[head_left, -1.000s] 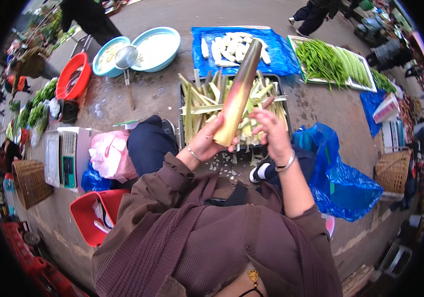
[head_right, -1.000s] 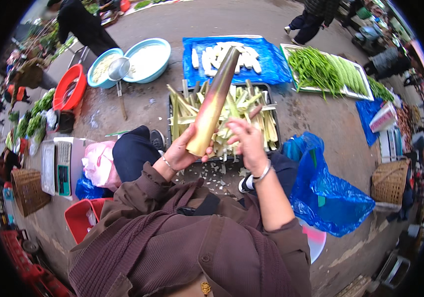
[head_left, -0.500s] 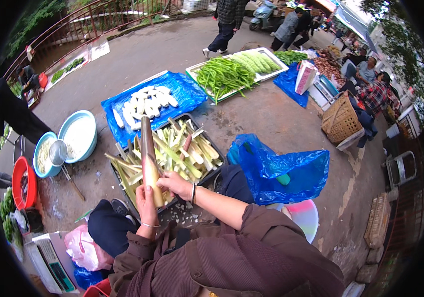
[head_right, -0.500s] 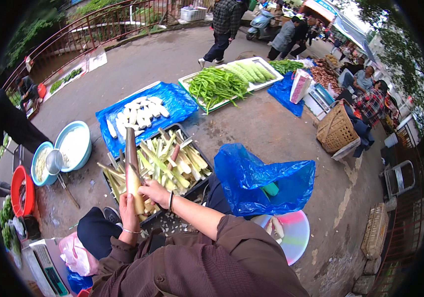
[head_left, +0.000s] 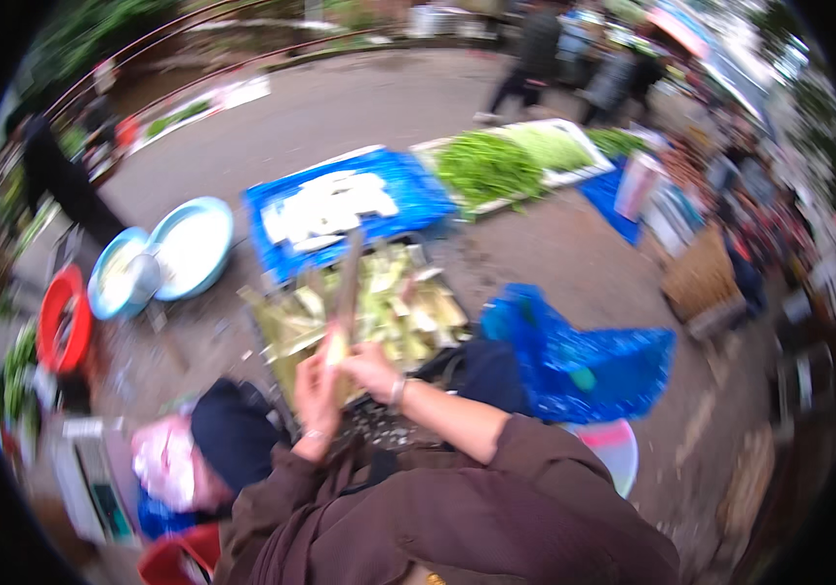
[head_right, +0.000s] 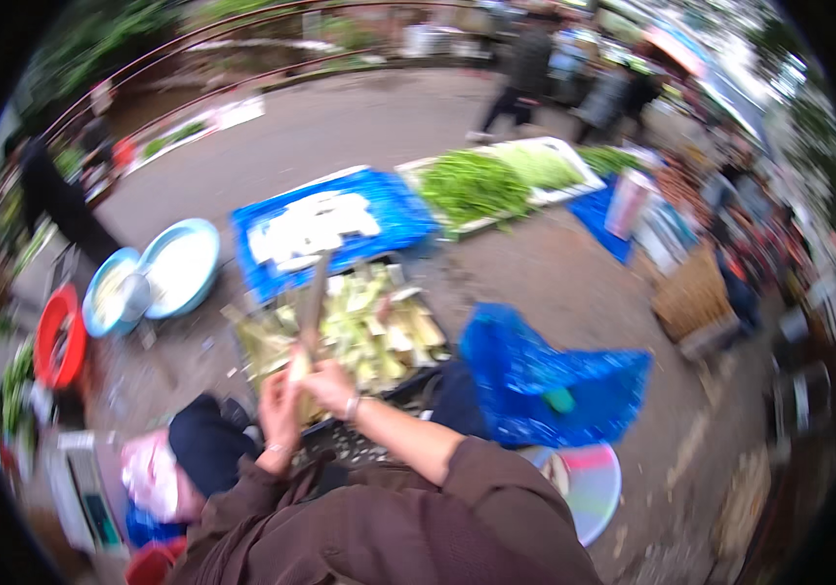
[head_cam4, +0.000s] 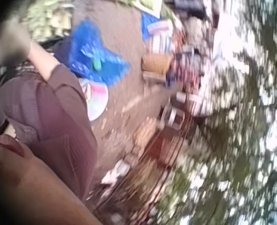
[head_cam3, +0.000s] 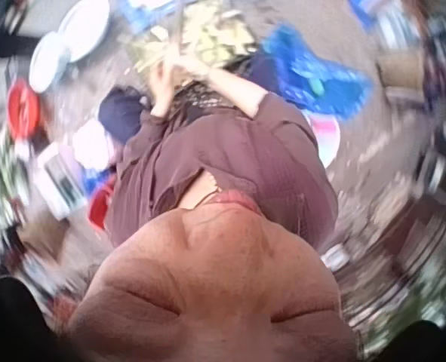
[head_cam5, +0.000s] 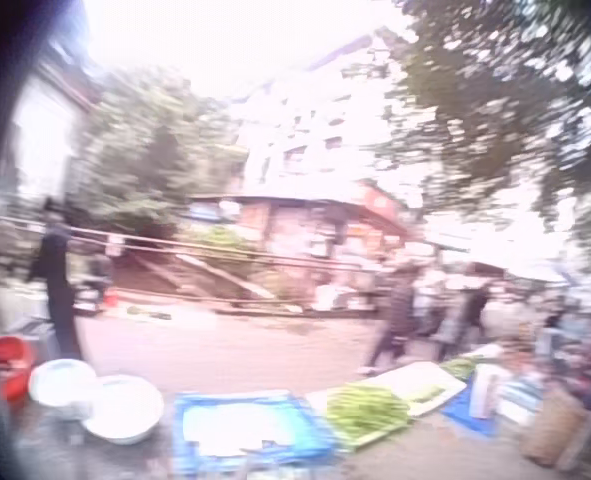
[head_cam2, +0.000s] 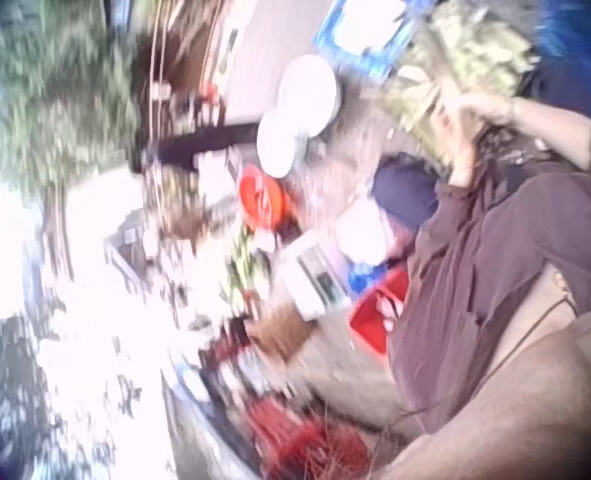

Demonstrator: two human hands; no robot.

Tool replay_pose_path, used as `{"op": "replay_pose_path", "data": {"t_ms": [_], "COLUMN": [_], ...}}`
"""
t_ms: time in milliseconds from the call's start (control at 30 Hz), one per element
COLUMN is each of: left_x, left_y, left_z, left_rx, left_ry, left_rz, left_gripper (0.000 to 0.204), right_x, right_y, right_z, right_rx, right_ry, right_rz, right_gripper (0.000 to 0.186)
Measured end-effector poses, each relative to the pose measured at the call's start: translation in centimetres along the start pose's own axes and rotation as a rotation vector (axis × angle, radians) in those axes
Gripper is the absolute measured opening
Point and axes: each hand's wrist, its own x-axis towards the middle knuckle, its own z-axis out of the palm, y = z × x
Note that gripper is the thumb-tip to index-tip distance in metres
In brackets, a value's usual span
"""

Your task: The person sits at an outdoor market stall and uses a knife to peel the outer layers off long, pale green vegetables. They hold each vegetable with one hand and scrape downward with the knife in the other, discarding the peelings onto the ground and placing the peeled vegetables into a pile.

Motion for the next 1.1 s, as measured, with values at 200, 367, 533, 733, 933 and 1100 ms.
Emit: {"op": "replay_pose_path", "data": {"t_ms": [200,367,533,733,933,1100], "left_x": [0.4,1.6,1.6,1.3,1.3,1.8], "left_y": [-0.2,0.7,0.3,1.6,2.9,2.9], "left_z": [0.6,0.5,0.4,0.5,0.5,0.1], "left_rx": [-0.159,-0.486,-0.69,-0.508,-0.108,0.071], "left_ry": [-0.03,-0.223,-0.354,-0.309,-0.29,-0.223], "left_rz": [-0.175,-0.466,-0.591,-0.399,-0.307,0.013], "left_gripper": [0.031,0.031,0.035,0.045,0.063,0.066], "right_x": [0.0,0.4,1.2,1.1,0.5,0.6], "right_y": [0.7,1.0,1.1,0.5,-0.7,-1.6], "right_z": [-0.8,-2.2,-3.3,-3.4,-3.5,-3.8], "right_rx": [0.098,0.155,0.051,0.25,0.285,0.173], "right_ry": [0.111,0.119,0.169,0.006,-0.082,-0.112], "right_rz": [0.034,-0.061,-0.118,-0.081,0.027,-0.044], "right_gripper": [0.016,0.009,0.017,0.025,0.024,0.029]}}
